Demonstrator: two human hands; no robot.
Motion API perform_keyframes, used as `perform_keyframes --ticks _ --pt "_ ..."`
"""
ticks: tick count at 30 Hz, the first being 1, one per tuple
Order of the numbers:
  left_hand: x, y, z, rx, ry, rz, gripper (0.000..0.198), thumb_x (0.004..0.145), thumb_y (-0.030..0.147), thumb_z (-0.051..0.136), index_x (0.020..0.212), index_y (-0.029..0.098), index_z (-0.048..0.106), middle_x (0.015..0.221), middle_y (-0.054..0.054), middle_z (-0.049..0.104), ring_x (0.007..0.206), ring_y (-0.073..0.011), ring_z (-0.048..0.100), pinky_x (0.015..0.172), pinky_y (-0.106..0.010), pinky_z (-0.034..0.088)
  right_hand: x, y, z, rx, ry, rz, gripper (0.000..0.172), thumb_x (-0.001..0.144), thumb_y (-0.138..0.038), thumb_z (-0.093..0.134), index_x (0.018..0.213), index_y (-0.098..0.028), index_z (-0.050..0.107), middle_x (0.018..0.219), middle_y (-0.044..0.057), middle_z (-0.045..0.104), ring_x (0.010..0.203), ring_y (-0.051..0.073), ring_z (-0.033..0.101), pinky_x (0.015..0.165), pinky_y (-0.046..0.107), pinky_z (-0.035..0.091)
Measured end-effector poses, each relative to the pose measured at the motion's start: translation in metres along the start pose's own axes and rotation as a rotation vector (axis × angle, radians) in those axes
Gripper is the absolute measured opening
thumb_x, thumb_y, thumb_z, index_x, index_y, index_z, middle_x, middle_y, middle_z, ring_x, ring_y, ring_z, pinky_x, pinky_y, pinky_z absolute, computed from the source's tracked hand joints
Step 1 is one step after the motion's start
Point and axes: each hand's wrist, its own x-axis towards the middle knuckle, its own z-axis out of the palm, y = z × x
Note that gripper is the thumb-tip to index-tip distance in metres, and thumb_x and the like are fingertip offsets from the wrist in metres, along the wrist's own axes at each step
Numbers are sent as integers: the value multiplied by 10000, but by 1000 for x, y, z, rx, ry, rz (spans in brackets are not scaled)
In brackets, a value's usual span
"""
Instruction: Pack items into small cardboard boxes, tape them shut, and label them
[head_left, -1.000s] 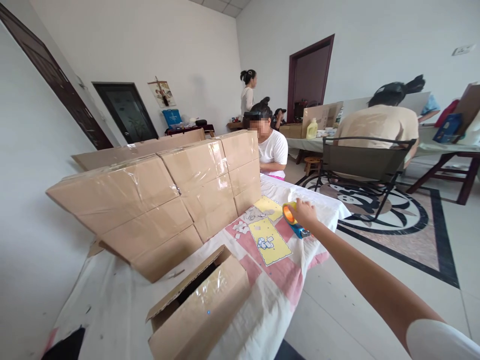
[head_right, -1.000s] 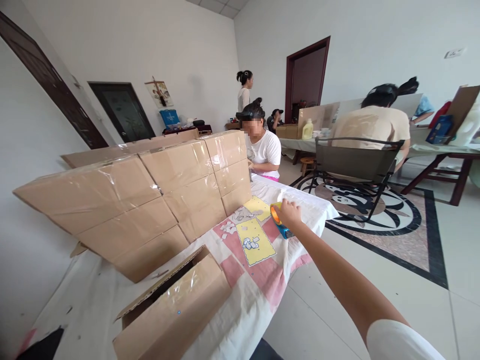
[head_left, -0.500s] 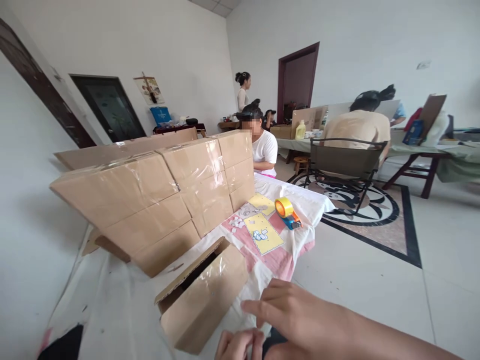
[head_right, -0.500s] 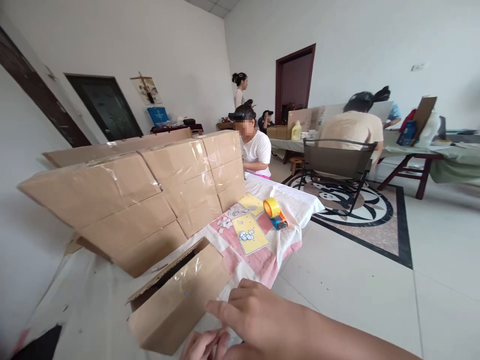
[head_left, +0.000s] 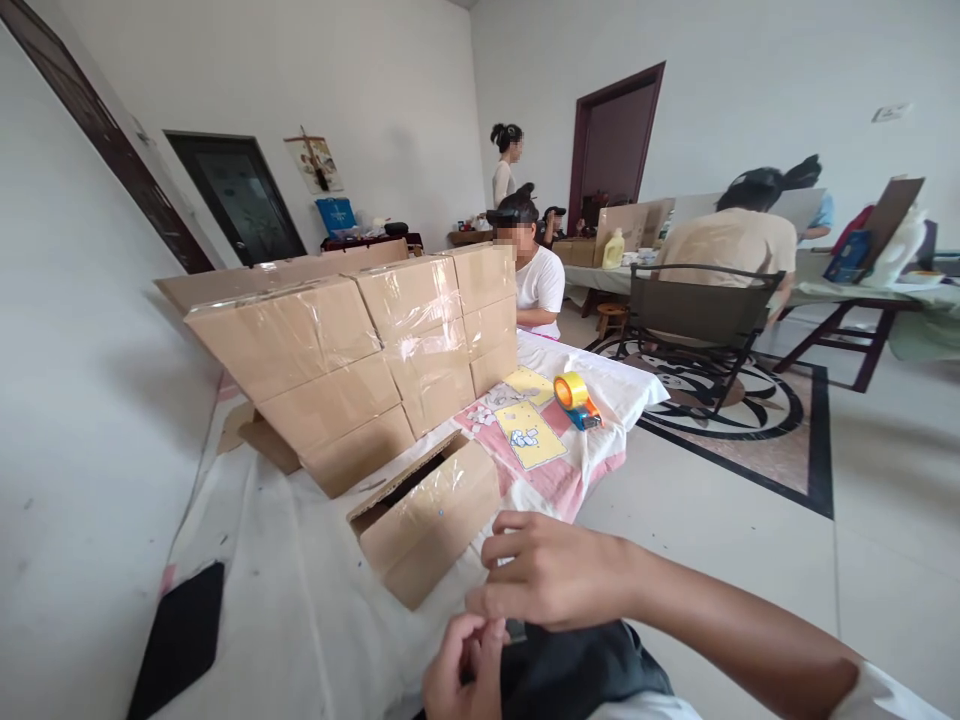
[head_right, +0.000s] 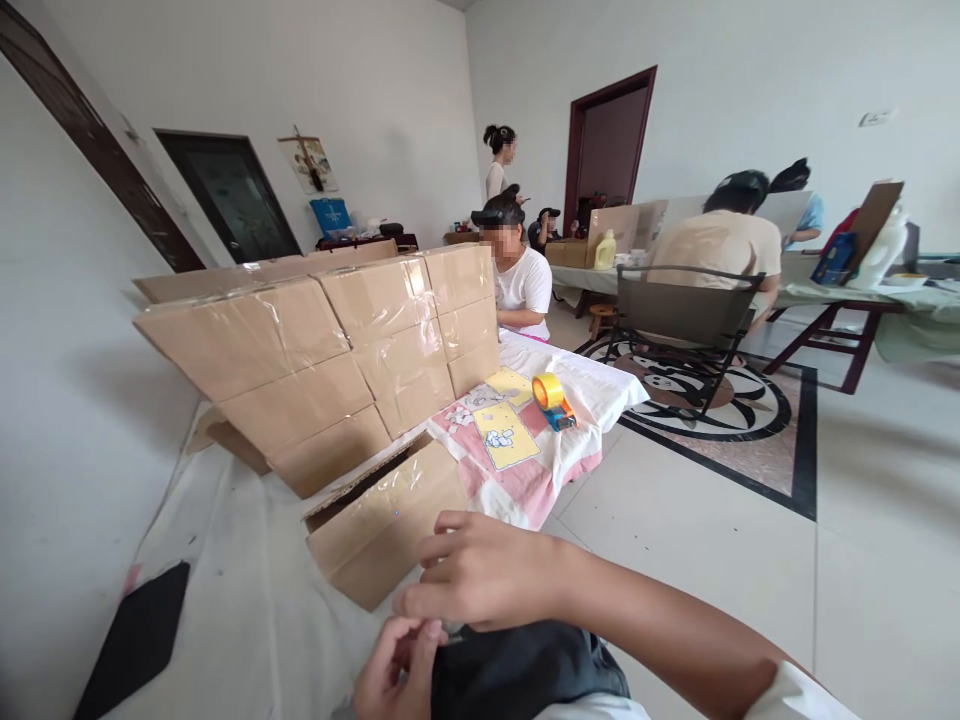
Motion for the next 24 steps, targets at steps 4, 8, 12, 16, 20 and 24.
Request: perform_keyframes --ticks 4,8,12,16,20,24 --pt "-5 -11 -3 -46 -131 -115 434 841 635 651 836 205 711 412 83 452 390 -100 443 460 -215 380 -5 7 -20 173 259 154 163 1021 -136 483 1098 -157 626 837 70 669 827 189 595 762 341 457" --pt "-24 -29 8 -41 -84 -141 448 848 631 641 811 194 731 388 78 446 362 -98 434 440 -220 368 -18 26 -45 458 567 322 139 984 -111 585 1083 -199 628 912 61 687 880 165 636 793 315 524" --pt "-1 -14 -8 112 40 74 354 938 502 574 974 199 754 561 23 654 495 -133 583 561 -237 507 -27 41 -45 566 534 458 125 976 -140 612 1086 -200 624 962 61 678 902 153 664 813 304 565" --pt "63 30 -29 285 -76 498 308 1011 304 469 1230 244 678 1060 -42 796 911 -160 742 829 -271 589 -33 40 -27 653 462 537 181 959 -138 609 1126 -206 599 998 56 693 920 154 687 842 309 566" --pt "122 57 -24 838 -124 598 628 914 438 645 1490 242 489 1547 -118 529 1476 -362 428 1187 -599 388 -37 36 -14 695 441 515 249 929 -102 604 1149 -218 590 1013 44 696 956 158 682 871 313 550" --pt "144 43 -14 1188 -147 460 826 829 424 735 1545 176 406 1599 -123 445 1510 -395 355 1244 -667 245 -49 36 -11 748 451 516 262 921 -88 589 1138 -234 582 992 27 689 952 157 660 895 323 525"
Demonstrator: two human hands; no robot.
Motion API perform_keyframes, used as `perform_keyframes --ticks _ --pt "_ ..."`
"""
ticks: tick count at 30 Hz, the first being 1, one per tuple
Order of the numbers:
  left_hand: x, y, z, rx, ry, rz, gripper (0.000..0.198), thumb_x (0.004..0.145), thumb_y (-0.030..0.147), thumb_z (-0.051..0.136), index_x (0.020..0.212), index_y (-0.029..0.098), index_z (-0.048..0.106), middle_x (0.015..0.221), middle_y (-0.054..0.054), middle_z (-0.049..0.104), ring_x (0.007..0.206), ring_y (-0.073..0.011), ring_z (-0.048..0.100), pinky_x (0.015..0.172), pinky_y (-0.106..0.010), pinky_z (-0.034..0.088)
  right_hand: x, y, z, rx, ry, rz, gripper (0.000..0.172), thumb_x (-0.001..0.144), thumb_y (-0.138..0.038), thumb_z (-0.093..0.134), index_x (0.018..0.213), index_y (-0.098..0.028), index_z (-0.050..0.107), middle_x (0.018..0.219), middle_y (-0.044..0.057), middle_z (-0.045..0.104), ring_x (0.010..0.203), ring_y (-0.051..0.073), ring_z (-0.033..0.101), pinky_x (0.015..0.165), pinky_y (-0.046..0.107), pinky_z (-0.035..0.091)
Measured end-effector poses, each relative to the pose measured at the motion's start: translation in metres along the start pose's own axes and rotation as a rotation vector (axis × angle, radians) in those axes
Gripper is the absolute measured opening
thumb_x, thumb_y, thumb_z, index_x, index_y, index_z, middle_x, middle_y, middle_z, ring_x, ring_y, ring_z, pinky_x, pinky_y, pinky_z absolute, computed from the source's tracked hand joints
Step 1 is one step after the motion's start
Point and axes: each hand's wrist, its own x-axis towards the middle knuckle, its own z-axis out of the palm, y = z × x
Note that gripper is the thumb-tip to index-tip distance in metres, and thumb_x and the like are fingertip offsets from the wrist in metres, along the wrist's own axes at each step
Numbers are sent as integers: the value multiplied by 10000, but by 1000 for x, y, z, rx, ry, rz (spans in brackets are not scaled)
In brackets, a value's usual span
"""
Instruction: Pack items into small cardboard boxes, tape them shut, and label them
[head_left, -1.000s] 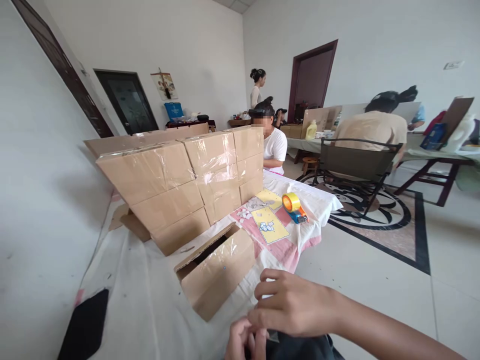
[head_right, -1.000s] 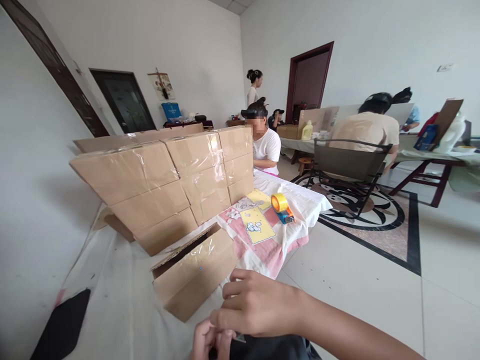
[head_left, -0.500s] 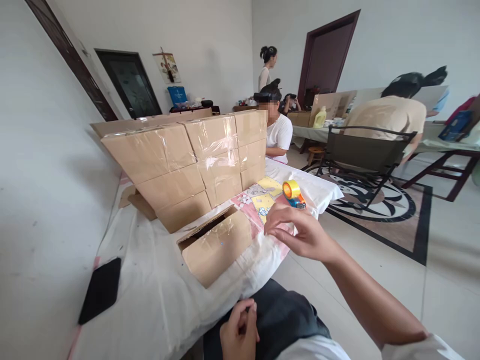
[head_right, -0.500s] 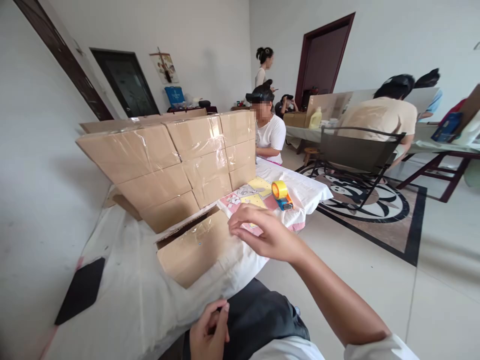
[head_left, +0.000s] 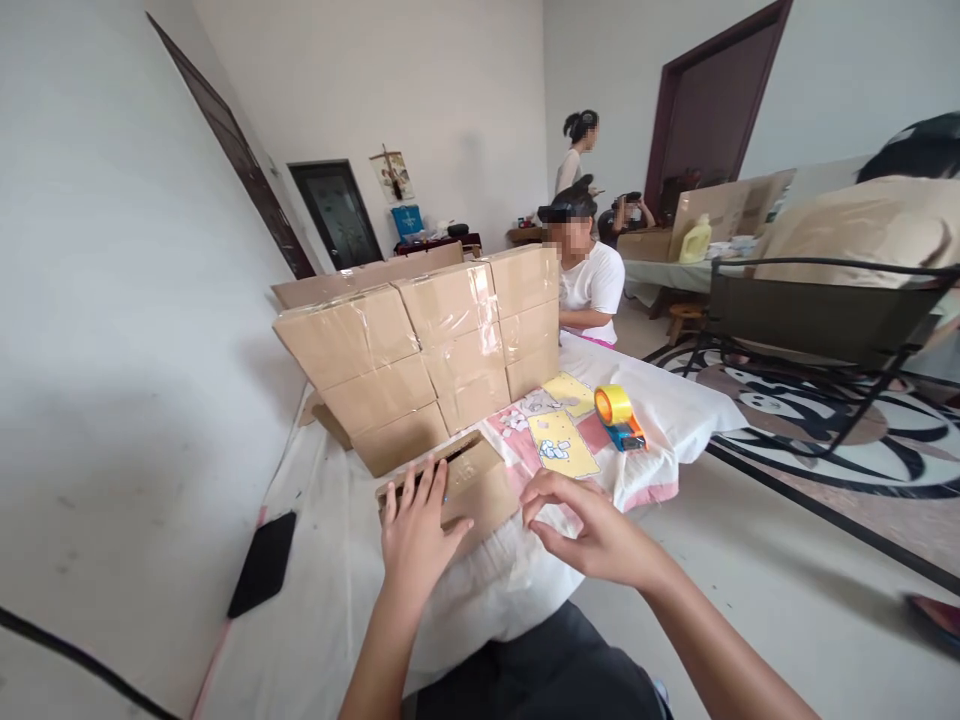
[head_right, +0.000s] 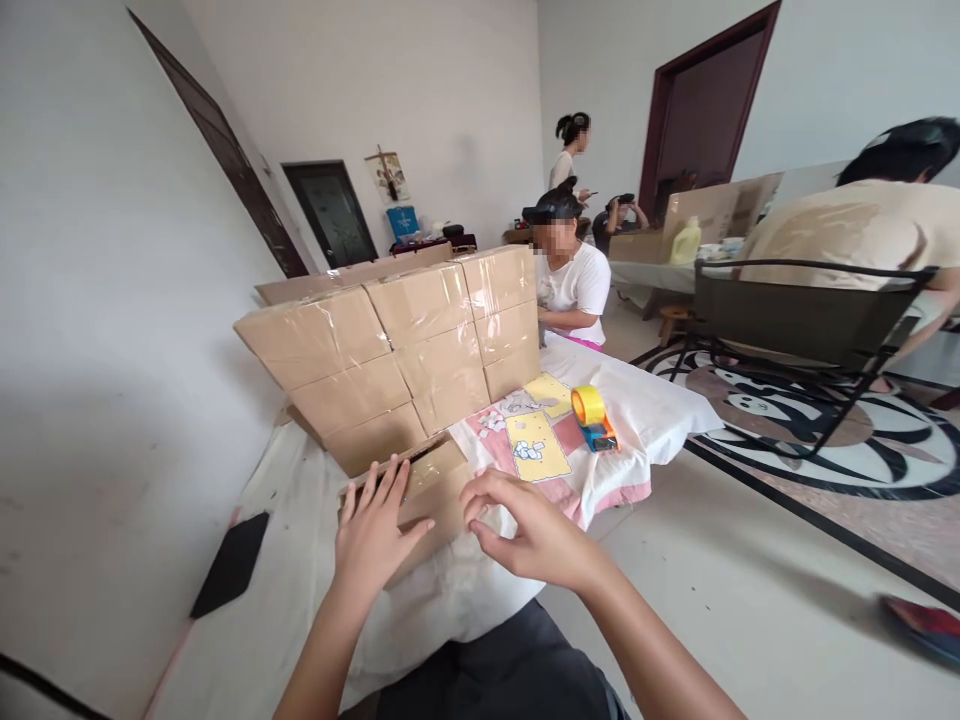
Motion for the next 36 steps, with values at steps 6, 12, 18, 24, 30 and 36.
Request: perform_keyframes --ticks 6,12,18,24,30,36 --pt "-15 4 20 53 -44 -32 579 944 274 577 1511 236 465 1538 -46 543 1458 -281 464 1195 -499 409 -5 11 -12 91 14 44 280 931 -98 569 1162 -255 537 972 15 670 921 158 647 879 327 502" --pt "-16 4 21 57 -26 -130 686 948 306 580 1587 255 335 1517 -67 571 1366 -304 562 1114 -469 483 17 9 -7 122 -1 37 316 890 -68 555 1147 -252 552 878 -10 643 841 155 609 824 329 491" --pt "-21 -8 39 74 25 -80 648 986 345 479 1603 271 295 1528 -58 560 1382 -300 545 1099 -475 490 44 23 4 190 -53 55 413 823 -11 523 1163 -242 558 915 -10 639 815 137 632 733 275 495" --pt "-20 -18 59 62 102 3 784 981 294 434 1636 280 5 1504 -70 585 1345 -292 582 1078 -481 498 48 42 16 253 -16 159 476 752 32 499 1145 -230 553 893 -17 637 819 136 640 704 250 461" --pt "-15 -18 61 -8 119 2 776 954 302 464 1640 290 102 1445 -84 635 1304 -318 615 1043 -499 523 37 44 21 334 92 176 398 819 -12 523 1154 -228 520 849 -16 616 797 139 600 759 292 459" --pt "-14 -9 45 1 109 -41 643 935 318 528 1564 290 399 1444 -71 636 1336 -314 586 1095 -477 492 41 58 29 322 166 158 182 995 -223 543 1176 -241 527 862 13 585 801 162 580 733 303 487"
